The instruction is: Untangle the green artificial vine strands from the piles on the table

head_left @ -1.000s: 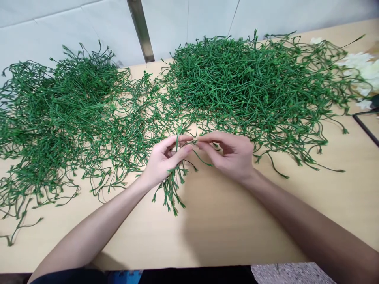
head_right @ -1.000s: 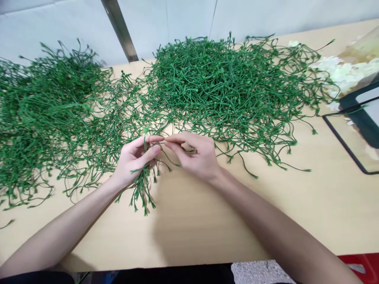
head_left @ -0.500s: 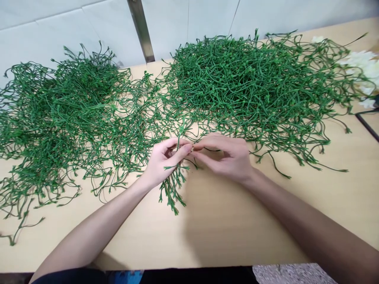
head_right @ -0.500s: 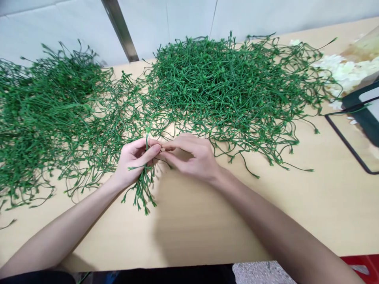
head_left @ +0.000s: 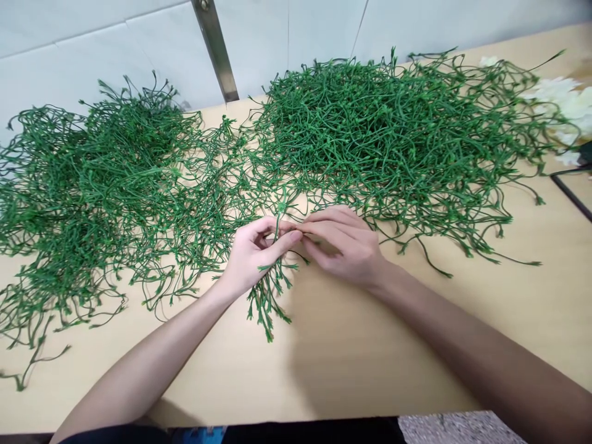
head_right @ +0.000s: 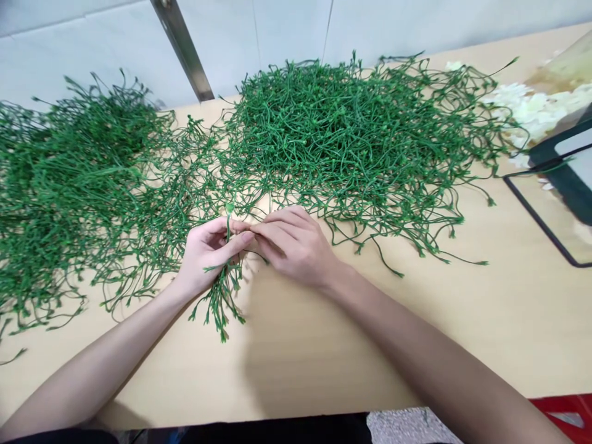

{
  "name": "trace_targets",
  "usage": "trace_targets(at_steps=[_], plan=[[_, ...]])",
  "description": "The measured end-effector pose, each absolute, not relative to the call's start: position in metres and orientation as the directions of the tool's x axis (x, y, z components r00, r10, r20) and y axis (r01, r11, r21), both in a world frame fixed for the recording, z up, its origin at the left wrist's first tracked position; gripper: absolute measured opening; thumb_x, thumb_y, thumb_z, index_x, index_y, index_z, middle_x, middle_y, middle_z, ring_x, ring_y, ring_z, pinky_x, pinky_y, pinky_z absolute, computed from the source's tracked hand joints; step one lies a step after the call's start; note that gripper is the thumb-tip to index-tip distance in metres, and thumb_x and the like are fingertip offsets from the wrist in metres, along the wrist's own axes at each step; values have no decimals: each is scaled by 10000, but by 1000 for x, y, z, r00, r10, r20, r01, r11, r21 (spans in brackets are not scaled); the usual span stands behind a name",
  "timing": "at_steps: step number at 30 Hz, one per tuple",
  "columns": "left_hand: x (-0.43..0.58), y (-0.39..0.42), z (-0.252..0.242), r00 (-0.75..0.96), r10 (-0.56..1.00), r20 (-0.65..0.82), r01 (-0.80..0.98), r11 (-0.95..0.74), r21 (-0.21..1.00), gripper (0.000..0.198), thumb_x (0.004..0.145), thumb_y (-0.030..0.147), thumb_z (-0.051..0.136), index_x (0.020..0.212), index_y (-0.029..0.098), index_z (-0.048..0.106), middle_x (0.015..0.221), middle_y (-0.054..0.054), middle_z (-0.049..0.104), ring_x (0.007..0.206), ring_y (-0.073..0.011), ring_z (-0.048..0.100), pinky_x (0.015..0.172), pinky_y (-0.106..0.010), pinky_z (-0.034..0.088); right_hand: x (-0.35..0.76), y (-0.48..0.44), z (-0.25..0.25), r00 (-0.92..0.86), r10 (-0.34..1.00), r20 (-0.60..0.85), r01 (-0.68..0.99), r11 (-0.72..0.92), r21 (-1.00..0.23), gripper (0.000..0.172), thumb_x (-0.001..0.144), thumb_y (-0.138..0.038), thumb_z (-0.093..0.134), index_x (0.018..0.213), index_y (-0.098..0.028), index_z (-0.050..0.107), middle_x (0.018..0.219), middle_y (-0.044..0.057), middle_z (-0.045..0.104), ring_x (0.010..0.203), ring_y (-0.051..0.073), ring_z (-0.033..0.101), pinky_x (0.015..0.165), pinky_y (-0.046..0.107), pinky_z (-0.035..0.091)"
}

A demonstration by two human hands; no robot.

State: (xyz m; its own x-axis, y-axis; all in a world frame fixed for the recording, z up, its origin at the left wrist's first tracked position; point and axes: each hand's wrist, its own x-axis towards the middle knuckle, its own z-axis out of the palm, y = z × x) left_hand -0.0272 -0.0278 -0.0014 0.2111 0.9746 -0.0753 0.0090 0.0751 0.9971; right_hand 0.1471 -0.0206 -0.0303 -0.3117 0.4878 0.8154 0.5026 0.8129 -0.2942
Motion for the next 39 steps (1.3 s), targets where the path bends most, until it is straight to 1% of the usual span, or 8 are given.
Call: trace_targets(at_steps=[3,7,14,21,26,32,35,39], plan=[[-26,-28,0,217,973,-75,-14,80,997,277,699,313,796,867,151,646,628,40,556,492,-58,474,447,-192,369,148,-20,-31,-328,481,813,554,795,-246,184,856,-95,603,995,-191,675,841,64,757,829,198,702,727,343,531],[-25,-30,0,196,976,-93,2,94,996,259,743,338,762,814,152,597,644,30,565,551,-71,526,490,-187,404,149,-21,-29,-377,477,794,611,773,-173,170,879,-126,598,1007,-212,671,862,43,758,917,223,675,790,382,488],[-26,-31,0,196,978,-71,73,58,996,297,773,403,723,742,154,563,599,19,607,524,-78,539,500,-191,418,153,-25,-26,-375,450,810,657,746,-111,182,861,-248,685,1039,-283,680,1103,22,721,1045,269,586,902,465,392],[-27,-31,0,193,976,-99,72,86,994,298,768,403,725,747,154,562,576,23,622,476,-73,525,452,-186,385,152,-26,-27,-479,406,778,679,733,36,149,878,-139,629,991,-214,689,1069,40,735,960,233,592,802,394,434],[-26,-31,1,194,974,-114,57,105,993,281,731,357,767,778,147,585,575,30,608,490,-73,540,469,-186,403,149,-24,-28,-515,431,741,626,779,-18,158,911,-102,545,962,-169,679,950,82,735,894,219,596,729,360,484],[-26,-30,1,192,975,-111,50,103,993,299,743,394,753,835,165,585,580,34,618,505,-85,562,488,-191,426,151,-27,-33,-502,515,695,629,769,-116,294,955,-82,387,1155,-104,602,1144,167,693,944,209,687,725,291,564],[-28,-29,1,260,962,-78,136,43,990,302,808,448,677,749,160,607,591,8,646,513,-88,560,499,-197,422,150,-28,-34,-472,553,687,611,767,-197,282,968,-105,369,1163,-119,573,1051,139,716,927,206,693,764,298,573],[-30,-29,3,391,917,-82,268,-29,963,490,899,512,519,593,146,629,527,-27,639,467,-89,534,481,-212,393,147,-26,-32,-435,586,684,591,759,-274,273,958,-110,406,1189,-97,551,1030,148,697,937,211,662,830,323,561]])
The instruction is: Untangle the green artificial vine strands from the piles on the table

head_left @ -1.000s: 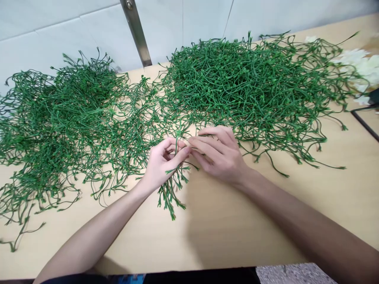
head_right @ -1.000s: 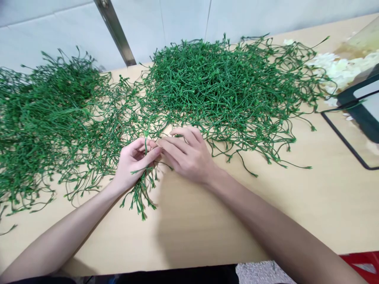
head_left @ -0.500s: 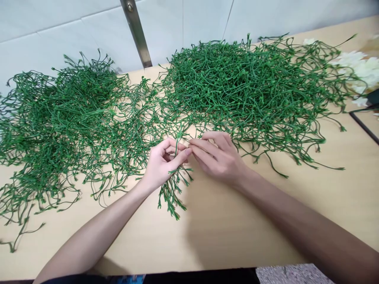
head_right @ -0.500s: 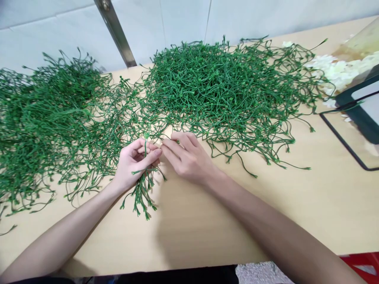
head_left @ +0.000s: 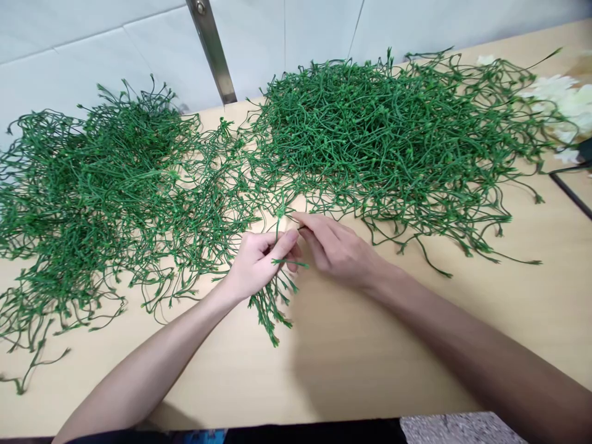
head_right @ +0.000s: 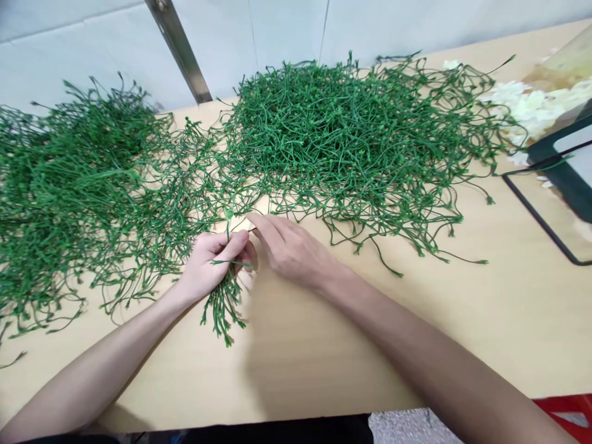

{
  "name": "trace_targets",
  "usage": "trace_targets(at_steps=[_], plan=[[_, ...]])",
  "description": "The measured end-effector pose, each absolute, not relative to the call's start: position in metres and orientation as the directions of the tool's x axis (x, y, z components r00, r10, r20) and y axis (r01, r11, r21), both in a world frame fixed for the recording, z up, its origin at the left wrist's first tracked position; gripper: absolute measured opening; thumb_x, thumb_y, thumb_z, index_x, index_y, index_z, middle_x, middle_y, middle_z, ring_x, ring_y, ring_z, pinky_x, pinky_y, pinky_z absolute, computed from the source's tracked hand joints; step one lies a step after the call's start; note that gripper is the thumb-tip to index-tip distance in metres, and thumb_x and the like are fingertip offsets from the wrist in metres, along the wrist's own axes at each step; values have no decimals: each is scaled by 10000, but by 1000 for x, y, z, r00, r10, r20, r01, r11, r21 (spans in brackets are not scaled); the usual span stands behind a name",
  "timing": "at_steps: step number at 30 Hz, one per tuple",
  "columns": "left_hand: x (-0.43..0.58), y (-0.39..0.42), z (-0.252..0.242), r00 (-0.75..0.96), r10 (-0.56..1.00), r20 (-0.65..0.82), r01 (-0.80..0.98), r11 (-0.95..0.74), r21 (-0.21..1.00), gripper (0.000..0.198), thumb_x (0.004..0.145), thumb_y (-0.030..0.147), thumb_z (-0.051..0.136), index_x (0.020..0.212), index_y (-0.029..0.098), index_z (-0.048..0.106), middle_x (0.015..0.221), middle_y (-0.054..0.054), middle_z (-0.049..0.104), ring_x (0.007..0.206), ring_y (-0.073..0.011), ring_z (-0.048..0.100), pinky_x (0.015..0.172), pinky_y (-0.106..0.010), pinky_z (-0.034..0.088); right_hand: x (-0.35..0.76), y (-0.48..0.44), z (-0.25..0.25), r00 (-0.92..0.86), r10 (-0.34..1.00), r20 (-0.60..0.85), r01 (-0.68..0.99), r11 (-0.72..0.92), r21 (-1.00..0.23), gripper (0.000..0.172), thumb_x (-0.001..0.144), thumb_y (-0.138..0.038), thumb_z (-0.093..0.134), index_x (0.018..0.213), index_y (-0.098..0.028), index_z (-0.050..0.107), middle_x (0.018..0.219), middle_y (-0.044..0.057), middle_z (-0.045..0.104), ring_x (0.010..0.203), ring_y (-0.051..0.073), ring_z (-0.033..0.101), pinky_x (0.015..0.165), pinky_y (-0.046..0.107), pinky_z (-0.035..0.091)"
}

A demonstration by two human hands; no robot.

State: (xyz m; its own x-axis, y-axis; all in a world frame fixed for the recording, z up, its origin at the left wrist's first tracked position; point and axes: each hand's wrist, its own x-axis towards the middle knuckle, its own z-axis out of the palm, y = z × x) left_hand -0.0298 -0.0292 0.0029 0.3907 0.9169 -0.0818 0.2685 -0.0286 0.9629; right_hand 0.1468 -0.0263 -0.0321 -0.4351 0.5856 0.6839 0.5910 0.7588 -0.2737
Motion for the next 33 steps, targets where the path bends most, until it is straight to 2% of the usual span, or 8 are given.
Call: trace_targets(at_steps=[5,10,15,18,21,24,29,33], plan=[[-31,-30,6,411,899,-148,206,67,976,590,886,582,487,465,169,510,381,5,464,371,-87,428,421,-234,337,142,-28,-21,-477,580,660,496,798,-343,289,980,-201,376,811,-146,604,724,79,608,687,181,537,644,325,482],[-36,-28,6,532,839,-119,159,39,986,605,857,639,479,470,174,468,377,28,373,358,-73,317,388,-247,230,144,-29,-12,-485,742,462,208,611,-764,503,1023,-397,309,587,-179,434,544,-30,366,516,94,366,485,245,313],[-39,-23,5,647,761,-42,184,-103,977,594,744,628,640,455,167,403,421,60,292,420,-53,224,407,-235,159,146,-27,-9,-549,804,230,62,313,-948,632,771,-686,604,532,-196,284,537,-68,226,502,68,232,441,239,165],[-39,-23,4,665,744,-60,176,-78,981,597,634,576,759,436,162,376,415,78,264,420,-38,190,401,-224,133,146,-27,-9,-559,816,150,59,219,-974,721,586,-679,759,517,-200,224,534,-80,178,505,61,174,457,249,109],[-38,-25,0,541,838,-62,140,-17,990,651,597,506,812,412,174,282,409,82,247,416,-33,196,407,-226,139,149,-24,-10,-453,877,159,67,211,-975,781,544,-605,825,505,-204,156,521,-85,130,508,59,131,480,266,81],[-38,-27,-5,420,906,-52,92,14,996,608,614,459,820,423,175,317,419,68,310,419,-46,269,427,-234,182,152,-21,-11,-294,933,210,89,245,-965,728,594,-549,831,502,-206,195,508,-80,186,502,65,187,481,267,128],[-39,-28,-9,405,914,-35,-47,59,997,441,814,472,649,539,171,481,459,38,436,436,-84,380,458,-250,280,151,-24,-11,-137,910,391,105,406,-908,407,916,-517,523,677,-188,541,640,10,515,612,136,472,560,283,362],[-39,-28,-7,407,909,-90,-105,144,984,347,864,397,583,610,166,534,519,9,518,497,-118,469,506,-265,348,150,-24,-14,99,852,514,331,459,-824,245,982,-341,448,919,-220,652,875,62,671,834,195,602,745,353,453]])
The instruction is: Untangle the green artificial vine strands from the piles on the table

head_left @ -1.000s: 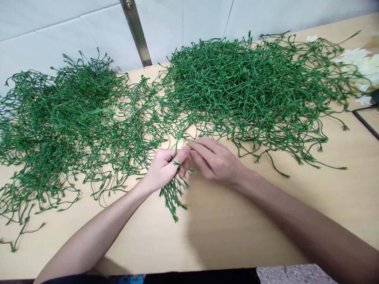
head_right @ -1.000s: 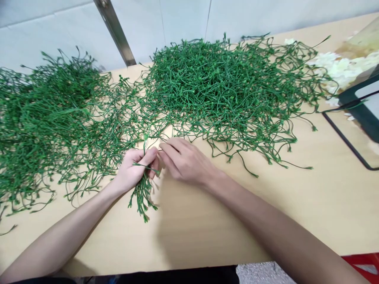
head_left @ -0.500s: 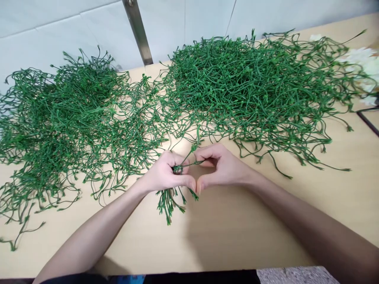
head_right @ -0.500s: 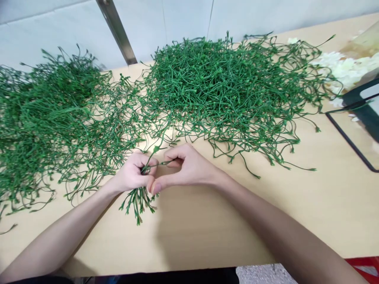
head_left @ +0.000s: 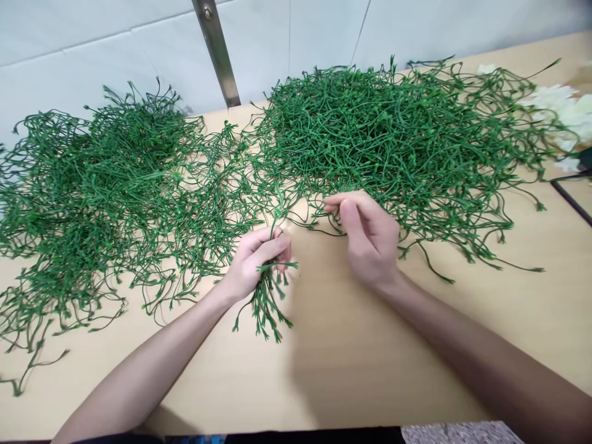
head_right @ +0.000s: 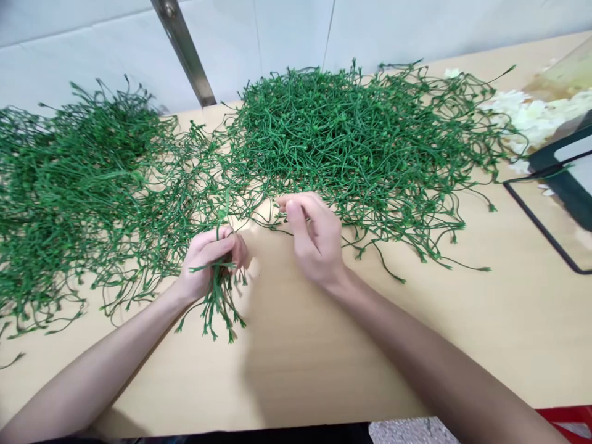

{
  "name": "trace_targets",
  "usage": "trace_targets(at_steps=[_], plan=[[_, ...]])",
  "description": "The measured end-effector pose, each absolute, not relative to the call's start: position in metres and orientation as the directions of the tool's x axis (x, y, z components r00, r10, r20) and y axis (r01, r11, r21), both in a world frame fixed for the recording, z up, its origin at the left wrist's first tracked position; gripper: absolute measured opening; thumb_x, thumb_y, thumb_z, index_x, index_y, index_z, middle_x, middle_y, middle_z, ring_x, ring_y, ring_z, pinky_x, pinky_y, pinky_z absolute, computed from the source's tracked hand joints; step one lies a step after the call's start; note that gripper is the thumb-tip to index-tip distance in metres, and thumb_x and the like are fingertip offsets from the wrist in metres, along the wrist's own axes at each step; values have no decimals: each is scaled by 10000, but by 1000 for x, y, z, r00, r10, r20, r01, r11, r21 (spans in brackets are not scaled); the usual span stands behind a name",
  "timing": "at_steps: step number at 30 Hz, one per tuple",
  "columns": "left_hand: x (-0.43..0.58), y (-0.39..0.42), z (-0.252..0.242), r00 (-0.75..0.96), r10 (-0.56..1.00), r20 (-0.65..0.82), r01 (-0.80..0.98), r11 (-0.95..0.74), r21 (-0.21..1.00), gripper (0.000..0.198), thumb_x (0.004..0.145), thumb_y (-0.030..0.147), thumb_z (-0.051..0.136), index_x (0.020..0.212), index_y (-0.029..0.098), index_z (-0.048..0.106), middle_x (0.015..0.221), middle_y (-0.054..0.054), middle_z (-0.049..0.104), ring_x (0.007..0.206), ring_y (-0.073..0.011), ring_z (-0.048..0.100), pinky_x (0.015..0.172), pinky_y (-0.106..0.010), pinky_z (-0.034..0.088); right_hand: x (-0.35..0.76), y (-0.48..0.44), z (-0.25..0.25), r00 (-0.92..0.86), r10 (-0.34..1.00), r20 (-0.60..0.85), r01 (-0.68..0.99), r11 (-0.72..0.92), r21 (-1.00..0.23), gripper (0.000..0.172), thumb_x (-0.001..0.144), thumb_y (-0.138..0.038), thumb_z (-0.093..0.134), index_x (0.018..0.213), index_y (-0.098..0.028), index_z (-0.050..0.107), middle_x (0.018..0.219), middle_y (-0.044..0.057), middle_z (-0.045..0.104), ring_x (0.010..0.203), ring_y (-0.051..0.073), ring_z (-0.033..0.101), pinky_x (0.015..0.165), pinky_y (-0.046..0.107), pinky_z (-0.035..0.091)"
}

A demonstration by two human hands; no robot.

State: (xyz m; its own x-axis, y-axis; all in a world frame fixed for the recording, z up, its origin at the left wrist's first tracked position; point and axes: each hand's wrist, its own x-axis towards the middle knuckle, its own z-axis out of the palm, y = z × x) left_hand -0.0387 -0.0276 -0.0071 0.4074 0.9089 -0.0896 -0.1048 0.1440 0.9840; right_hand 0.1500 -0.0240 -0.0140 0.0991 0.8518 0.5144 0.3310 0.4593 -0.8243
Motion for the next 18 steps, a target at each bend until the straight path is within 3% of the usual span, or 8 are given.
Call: trace_targets(at_steps=[4,8,10,14,18], plan=[[-38,-26,-4,402,913,-78,-44,104,994,319,895,367,527,659,162,593,632,-18,549,607,-145,502,576,-285,377,152,-21,-17,164,770,617,637,395,-662,156,940,-225,528,992,-256,671,1025,62,712,1005,244,594,913,454,401],[-39,-24,-2,363,931,43,139,-99,985,348,929,369,493,729,174,701,768,-45,565,799,-179,522,776,-314,410,152,-21,-19,138,701,700,788,351,-506,110,895,-205,597,903,-267,688,1080,41,718,1024,281,538,882,486,378],[-38,-24,-2,336,940,56,204,-130,970,358,941,392,480,788,189,733,754,-39,557,788,-174,516,785,-315,408,152,-22,-20,103,652,752,823,369,-433,101,881,-201,616,900,-271,686,1097,40,714,1049,300,512,876,500,370],[-34,-25,-2,345,939,-3,176,-62,982,264,890,404,581,864,195,739,681,-5,546,634,-127,476,616,-275,381,152,-23,-19,7,533,846,791,515,-331,147,836,-155,659,919,-276,673,1073,49,717,1040,300,539,845,482,406],[-29,-24,-3,318,948,-22,-20,30,999,239,771,394,730,848,172,693,630,26,540,541,-83,441,531,-234,367,149,-25,-20,-192,467,863,553,778,-298,250,806,-132,686,1024,-246,643,842,26,729,807,211,620,724,380,482]])
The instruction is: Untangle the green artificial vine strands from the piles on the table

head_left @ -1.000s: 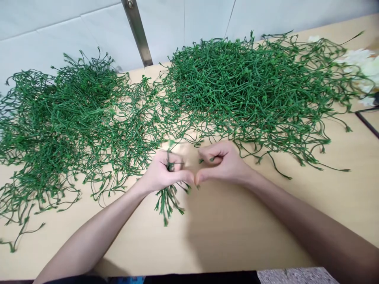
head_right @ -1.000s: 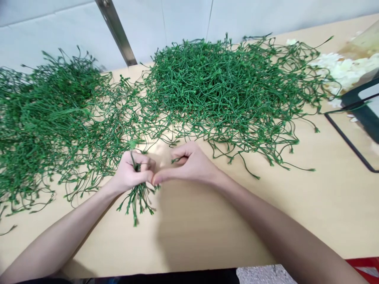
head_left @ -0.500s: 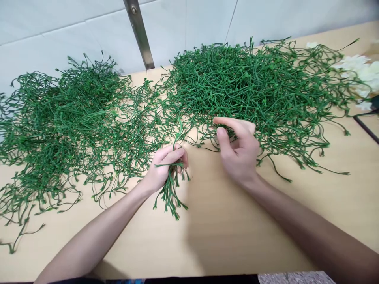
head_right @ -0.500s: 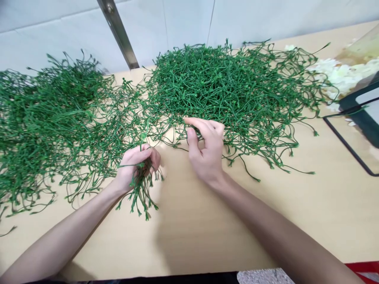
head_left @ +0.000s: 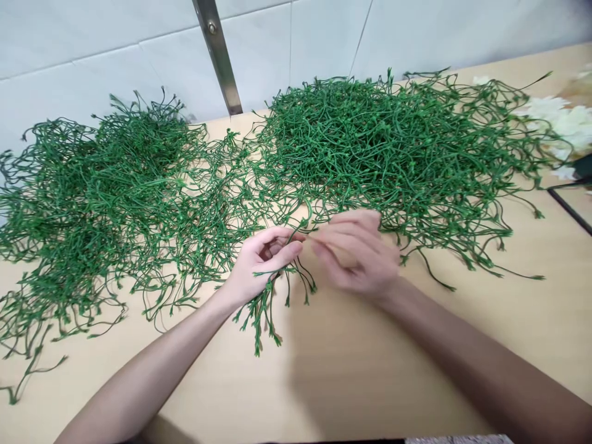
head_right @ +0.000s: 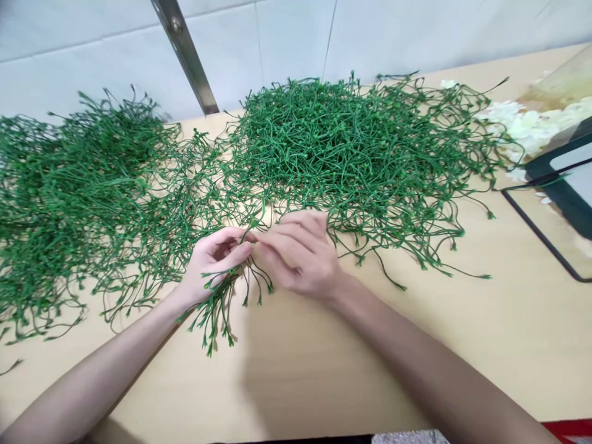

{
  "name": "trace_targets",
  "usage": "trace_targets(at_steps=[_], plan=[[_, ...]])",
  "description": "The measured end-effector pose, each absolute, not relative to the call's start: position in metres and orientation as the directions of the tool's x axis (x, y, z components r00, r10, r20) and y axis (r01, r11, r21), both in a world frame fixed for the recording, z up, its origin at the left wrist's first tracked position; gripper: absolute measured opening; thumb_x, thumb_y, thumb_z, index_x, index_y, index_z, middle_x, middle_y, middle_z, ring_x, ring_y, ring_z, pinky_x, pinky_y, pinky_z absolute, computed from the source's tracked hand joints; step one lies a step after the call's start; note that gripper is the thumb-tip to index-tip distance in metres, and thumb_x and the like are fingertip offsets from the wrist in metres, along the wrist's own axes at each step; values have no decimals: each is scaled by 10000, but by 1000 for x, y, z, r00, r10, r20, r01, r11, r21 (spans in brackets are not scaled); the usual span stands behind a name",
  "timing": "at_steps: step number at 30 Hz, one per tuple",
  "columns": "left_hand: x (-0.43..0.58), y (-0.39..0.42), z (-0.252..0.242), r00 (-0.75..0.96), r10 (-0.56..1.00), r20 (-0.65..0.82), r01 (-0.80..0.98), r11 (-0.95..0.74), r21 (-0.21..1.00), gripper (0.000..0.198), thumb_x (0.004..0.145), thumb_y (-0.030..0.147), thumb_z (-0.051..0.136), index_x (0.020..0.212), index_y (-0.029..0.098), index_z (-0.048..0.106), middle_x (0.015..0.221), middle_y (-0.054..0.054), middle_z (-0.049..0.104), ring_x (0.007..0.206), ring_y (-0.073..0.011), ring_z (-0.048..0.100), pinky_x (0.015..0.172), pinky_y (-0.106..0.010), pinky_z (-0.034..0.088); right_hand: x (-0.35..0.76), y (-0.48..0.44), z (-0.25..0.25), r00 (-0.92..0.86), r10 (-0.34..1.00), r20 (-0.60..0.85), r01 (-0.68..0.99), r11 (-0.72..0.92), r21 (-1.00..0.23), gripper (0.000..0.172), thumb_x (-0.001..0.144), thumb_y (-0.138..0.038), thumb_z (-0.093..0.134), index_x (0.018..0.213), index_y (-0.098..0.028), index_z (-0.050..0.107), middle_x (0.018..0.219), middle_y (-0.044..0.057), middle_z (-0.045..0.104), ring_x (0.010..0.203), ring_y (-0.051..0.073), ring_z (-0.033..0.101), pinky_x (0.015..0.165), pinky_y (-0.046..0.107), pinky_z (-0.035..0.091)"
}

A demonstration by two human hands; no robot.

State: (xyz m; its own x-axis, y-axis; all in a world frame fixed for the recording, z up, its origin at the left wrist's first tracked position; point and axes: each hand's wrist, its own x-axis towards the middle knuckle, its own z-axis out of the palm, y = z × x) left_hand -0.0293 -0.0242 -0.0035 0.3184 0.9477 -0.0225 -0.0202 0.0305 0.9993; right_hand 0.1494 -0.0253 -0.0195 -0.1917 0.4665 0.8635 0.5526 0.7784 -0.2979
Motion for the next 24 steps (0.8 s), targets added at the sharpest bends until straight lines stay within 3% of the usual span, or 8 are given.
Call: trace_targets(at_steps=[4,10,16,19,24], plan=[[-29,-24,-4,298,955,-2,-20,8,1000,261,774,407,722,790,154,662,634,16,553,554,-80,466,518,-209,381,147,-27,-24,-337,492,803,440,836,-328,353,807,-222,716,1138,-169,607,859,65,733,809,215,640,714,369,525],[-31,-26,-1,288,956,-44,1,46,999,245,773,382,726,810,150,657,645,9,580,567,-91,512,529,-209,431,146,-23,-28,-264,557,787,384,809,-444,254,804,-72,668,1034,-173,628,825,55,736,745,178,648,679,325,552],[-30,-26,1,315,944,-98,-51,120,991,237,763,359,737,834,154,642,634,2,635,516,-103,565,496,-225,472,146,-25,-23,-270,629,729,365,768,-527,175,837,-99,625,992,-179,640,839,66,738,729,170,663,689,323,559],[-29,-27,-2,275,961,-23,-37,35,999,208,759,320,745,831,156,640,712,-17,669,580,-109,592,538,-226,490,147,-27,-19,-311,670,674,311,742,-594,41,857,-192,640,893,-180,626,744,46,704,671,156,647,631,294,543],[-29,-27,-5,225,973,60,40,-70,997,164,772,287,733,824,152,655,780,-24,663,625,-96,578,562,-210,477,147,-27,-18,-417,705,574,263,698,-666,77,834,-215,676,822,-176,610,698,20,691,623,125,636,600,239,526]])
